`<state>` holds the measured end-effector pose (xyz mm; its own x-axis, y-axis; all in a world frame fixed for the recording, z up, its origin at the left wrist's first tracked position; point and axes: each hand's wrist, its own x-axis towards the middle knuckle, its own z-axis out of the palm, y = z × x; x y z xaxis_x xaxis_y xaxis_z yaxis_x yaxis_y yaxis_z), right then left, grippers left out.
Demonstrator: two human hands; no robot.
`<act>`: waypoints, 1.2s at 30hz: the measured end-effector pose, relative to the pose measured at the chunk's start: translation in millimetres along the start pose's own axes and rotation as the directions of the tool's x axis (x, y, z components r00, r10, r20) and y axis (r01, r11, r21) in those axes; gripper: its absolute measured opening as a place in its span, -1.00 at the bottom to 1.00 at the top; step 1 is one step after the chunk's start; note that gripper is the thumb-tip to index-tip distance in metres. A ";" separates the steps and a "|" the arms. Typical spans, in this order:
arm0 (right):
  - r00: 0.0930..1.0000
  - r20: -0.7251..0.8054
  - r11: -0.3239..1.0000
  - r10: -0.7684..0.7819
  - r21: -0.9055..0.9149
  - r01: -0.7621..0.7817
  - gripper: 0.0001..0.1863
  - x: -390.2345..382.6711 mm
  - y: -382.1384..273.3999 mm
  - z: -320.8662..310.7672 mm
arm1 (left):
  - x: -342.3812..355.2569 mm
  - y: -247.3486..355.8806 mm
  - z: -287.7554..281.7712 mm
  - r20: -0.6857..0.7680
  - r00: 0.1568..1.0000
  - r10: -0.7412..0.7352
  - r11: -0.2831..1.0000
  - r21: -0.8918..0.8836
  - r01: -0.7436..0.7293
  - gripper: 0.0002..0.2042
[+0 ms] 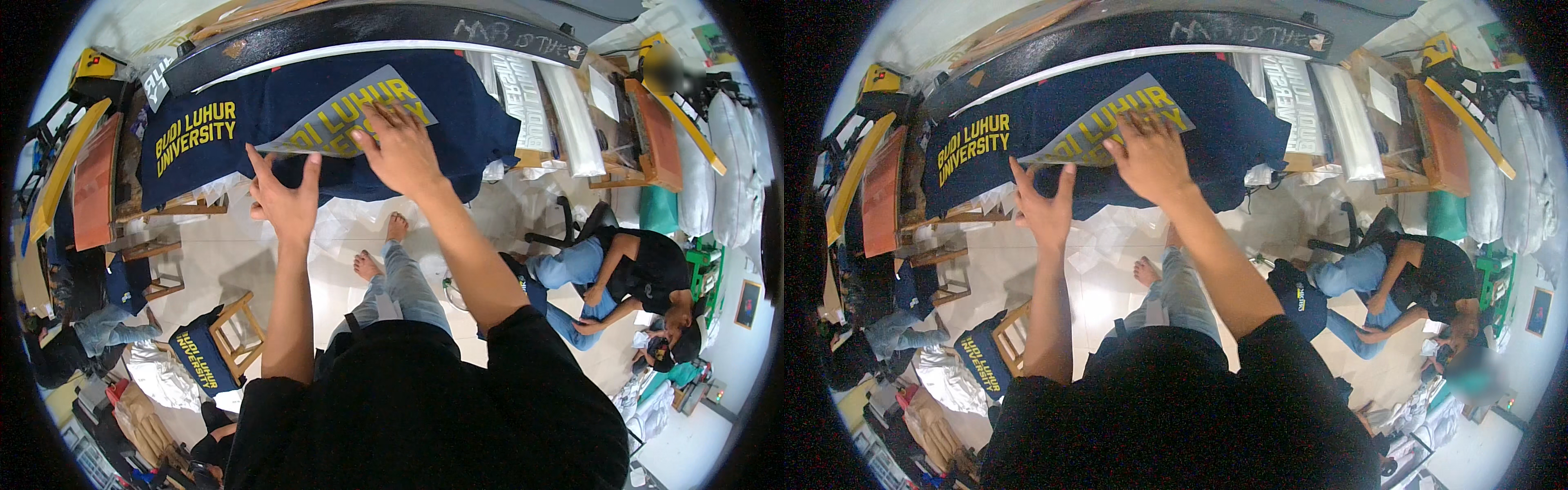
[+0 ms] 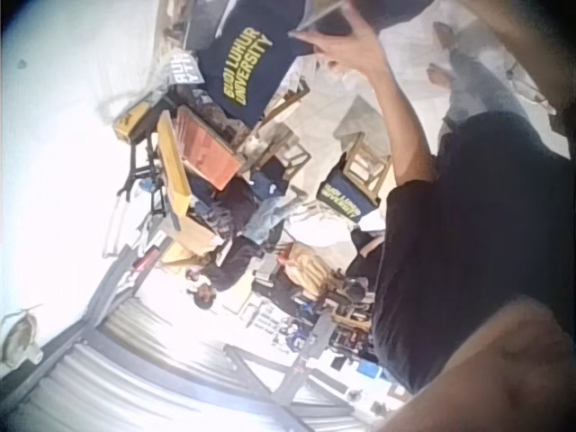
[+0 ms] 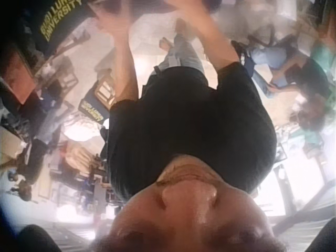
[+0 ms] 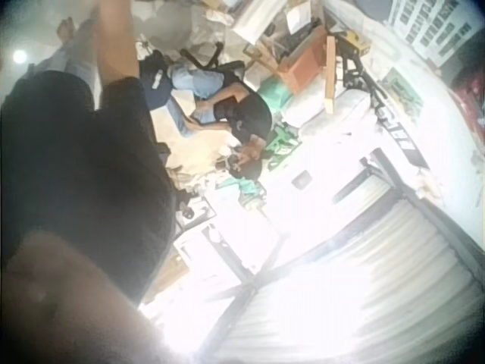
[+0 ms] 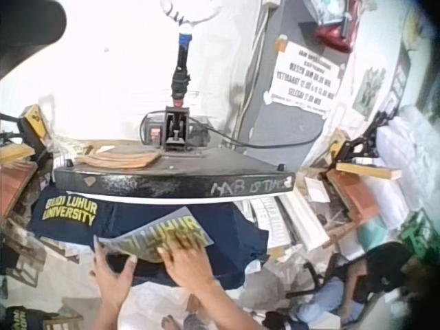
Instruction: The person positions t-shirts on a heat press, aligns lettering sheets on the fabric, and lowers the press handle to apply the design.
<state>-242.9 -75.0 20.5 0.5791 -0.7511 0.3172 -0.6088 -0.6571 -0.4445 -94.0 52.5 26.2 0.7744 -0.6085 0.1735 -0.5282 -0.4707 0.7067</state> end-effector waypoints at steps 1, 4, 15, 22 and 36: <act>0.999 0.022 0.997 -0.036 -0.066 0.037 -0.43 -3.5 8.1 0.6 | 8.0 -8.3 3.6 -0.013 0.999 -0.043 0.998 -0.051 0.043 0.04; 0.992 0.085 0.964 -0.096 -0.240 0.114 -0.43 -15.9 27.6 2.8 | 27.0 -21.6 15.5 0.062 0.997 -0.049 0.943 -0.325 0.066 0.01; 0.968 0.065 0.898 0.242 -0.392 -0.198 -0.32 -57.1 -1.8 -25.4 | 59.6 -26.6 11.7 0.121 0.930 0.346 0.938 -0.017 -0.347 -0.32; 0.975 -0.024 0.894 0.219 -0.396 -0.210 -0.36 -61.8 12.9 -16.2 | 59.9 -37.4 18.7 0.322 0.828 0.458 0.831 0.176 -0.528 -0.46; 0.837 0.353 0.202 0.417 0.862 -0.464 -0.26 66.5 47.7 -36.4 | 34.1 -1.7 35.3 0.313 0.792 0.523 0.761 0.246 -0.600 -0.48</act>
<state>-253.1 -158.6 50.9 0.4222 -0.8805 -0.2156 0.0755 0.2712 -0.9596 -79.0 10.0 6.6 0.2281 -0.9287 0.2923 -0.9523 -0.1503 0.2657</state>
